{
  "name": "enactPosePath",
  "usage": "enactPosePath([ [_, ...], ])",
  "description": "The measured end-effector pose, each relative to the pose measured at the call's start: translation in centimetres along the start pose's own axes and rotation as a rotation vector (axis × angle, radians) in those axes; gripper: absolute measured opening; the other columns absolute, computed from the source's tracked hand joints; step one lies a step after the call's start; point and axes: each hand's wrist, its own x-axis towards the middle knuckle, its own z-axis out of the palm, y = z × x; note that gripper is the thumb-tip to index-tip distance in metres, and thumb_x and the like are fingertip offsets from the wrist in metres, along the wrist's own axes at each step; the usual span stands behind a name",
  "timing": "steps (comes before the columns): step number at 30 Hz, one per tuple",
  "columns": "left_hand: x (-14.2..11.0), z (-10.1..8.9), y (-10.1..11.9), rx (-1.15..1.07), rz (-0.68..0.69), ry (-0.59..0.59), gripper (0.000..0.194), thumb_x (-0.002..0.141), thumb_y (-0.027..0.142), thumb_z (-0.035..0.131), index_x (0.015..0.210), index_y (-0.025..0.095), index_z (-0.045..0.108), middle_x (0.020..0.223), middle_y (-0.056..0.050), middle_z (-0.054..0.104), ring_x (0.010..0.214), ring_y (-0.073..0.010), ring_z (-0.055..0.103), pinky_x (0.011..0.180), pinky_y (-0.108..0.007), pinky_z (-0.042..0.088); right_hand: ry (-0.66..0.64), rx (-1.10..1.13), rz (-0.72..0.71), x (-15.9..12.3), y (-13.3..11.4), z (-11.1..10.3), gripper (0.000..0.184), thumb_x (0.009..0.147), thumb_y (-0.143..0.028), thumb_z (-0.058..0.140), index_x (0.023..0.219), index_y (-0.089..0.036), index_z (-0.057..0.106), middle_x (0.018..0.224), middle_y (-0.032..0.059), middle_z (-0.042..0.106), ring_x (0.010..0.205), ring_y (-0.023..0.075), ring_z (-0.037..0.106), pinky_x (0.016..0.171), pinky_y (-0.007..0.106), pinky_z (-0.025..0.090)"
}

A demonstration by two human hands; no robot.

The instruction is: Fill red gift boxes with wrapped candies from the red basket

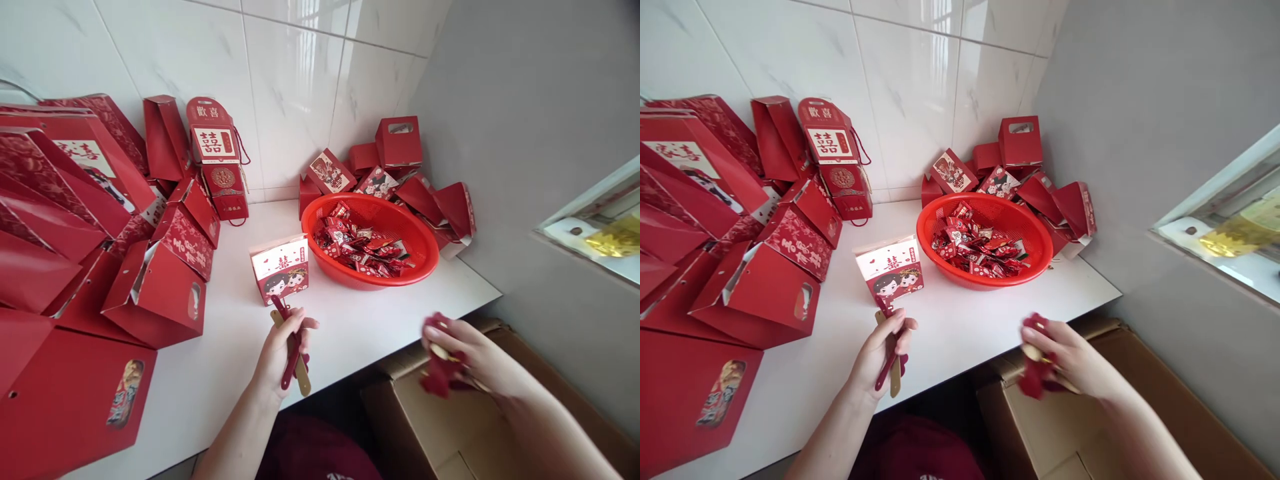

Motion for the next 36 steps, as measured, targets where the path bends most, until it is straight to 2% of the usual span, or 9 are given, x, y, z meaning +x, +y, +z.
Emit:
enactPosePath([
  [3, -0.3, 0.1, 0.3, -0.044, -0.055, 0.105, 0.022, 0.077, 0.031, 0.074, 0.073, 0.012, 0.063, 0.079, -0.006, 0.069, 0.054, -0.0065, 0.059, 0.044, -0.013, 0.046, -0.260, 0.158, -0.150, 4.2, -3.8, 6.0, 0.049, 0.074, -0.060, 0.070, 0.070, -0.018, 0.046, 0.052, -0.0067, 0.040, 0.037, 0.0042, 0.032, 0.035, 0.018, 0.019],
  [6, -1.0, 0.2, 0.6, -0.153, 0.017, 0.056, 0.031, 0.080, 0.031, 0.071, 0.061, 0.014, 0.055, 0.086, -0.008, 0.071, 0.066, -0.0123, 0.066, 0.053, -0.019, 0.053, -0.398, 0.283, -0.262, 6.8, -6.3, 11.7, 0.047, 0.078, -0.059, 0.067, 0.069, -0.018, 0.046, 0.048, -0.0064, 0.042, 0.036, 0.0042, 0.032, 0.035, 0.018, 0.016],
  [10, -2.1, -0.5, 1.3, -0.231, 0.129, -0.028, 0.015, 0.084, 0.030, 0.067, 0.086, 0.015, 0.067, 0.088, -0.005, 0.072, 0.074, -0.0171, 0.069, 0.065, -0.027, 0.058, -0.530, 0.288, -0.263, 8.1, -7.3, 17.2, 0.045, 0.079, -0.061, 0.063, 0.075, -0.018, 0.051, 0.052, -0.0035, 0.052, 0.036, 0.0068, 0.037, 0.035, 0.020, 0.021],
  [17, -4.0, -1.3, 2.5, -0.351, 0.259, 0.158, 0.025, 0.086, 0.043, 0.063, 0.095, 0.021, 0.069, 0.083, -0.001, 0.070, 0.080, -0.0174, 0.069, 0.068, -0.025, 0.057, -0.206, -0.102, -0.819, 7.6, -5.5, 23.7, 0.031, 0.098, -0.042, 0.043, 0.079, -0.019, 0.053, 0.075, 0.0017, 0.057, 0.071, 0.0154, 0.053, 0.069, 0.029, 0.043],
  [21, -4.2, -1.3, 2.1, -0.421, 0.423, 0.150, 0.030, 0.083, 0.048, 0.066, 0.096, 0.021, 0.067, 0.095, -0.001, 0.070, 0.092, -0.0159, 0.067, 0.071, -0.020, 0.054, -0.045, -0.467, -1.086, 6.8, -5.0, 24.7, 0.025, 0.099, -0.030, 0.038, 0.102, -0.019, 0.060, 0.107, 0.0091, 0.059, 0.097, 0.0226, 0.052, 0.087, 0.038, 0.042],
  [24, -4.0, -1.6, 1.7, -0.405, 0.483, 0.202, 0.017, 0.081, 0.036, 0.070, 0.083, 0.020, 0.065, 0.077, 0.003, 0.066, 0.084, -0.0122, 0.067, 0.069, -0.017, 0.051, -0.033, -0.669, -1.164, 6.4, -5.0, 24.6, 0.034, 0.094, -0.031, 0.046, 0.125, -0.020, 0.054, 0.133, 0.0106, 0.051, 0.113, 0.0291, 0.046, 0.095, 0.047, 0.039],
  [31, -3.2, -2.3, 2.2, -0.535, 0.524, 0.305, 0.014, 0.082, 0.031, 0.066, 0.080, 0.019, 0.061, 0.073, 0.005, 0.060, 0.073, -0.0072, 0.062, 0.069, -0.016, 0.048, -0.321, -0.460, -1.047, 5.7, -4.9, 25.6, 0.045, 0.099, -0.027, 0.031, 0.143, -0.021, 0.035, 0.130, 0.0078, 0.055, 0.116, 0.0207, 0.052, 0.100, 0.039, 0.044],
  [34, -3.2, -2.6, 2.7, -0.576, 0.469, 0.201, 0.027, 0.083, 0.034, 0.065, 0.067, 0.017, 0.050, 0.063, 0.005, 0.050, 0.058, -0.0062, 0.054, 0.056, -0.017, 0.044, -0.314, -0.430, -1.088, 5.7, -4.4, 24.3, 0.049, 0.100, -0.034, 0.036, 0.146, -0.019, 0.030, 0.139, 0.0107, 0.049, 0.127, 0.0209, 0.046, 0.105, 0.038, 0.042],
  [36, -3.3, -3.0, 3.0, -0.576, 0.399, 0.060, 0.037, 0.084, 0.038, 0.063, 0.061, 0.018, 0.042, 0.059, 0.005, 0.042, 0.050, -0.0065, 0.044, 0.046, -0.019, 0.037, -0.250, -0.488, -1.228, 5.5, -2.9, 21.1, 0.054, 0.099, -0.039, 0.041, 0.147, -0.017, 0.029, 0.144, 0.0139, 0.043, 0.132, 0.0243, 0.041, 0.106, 0.042, 0.041],
])
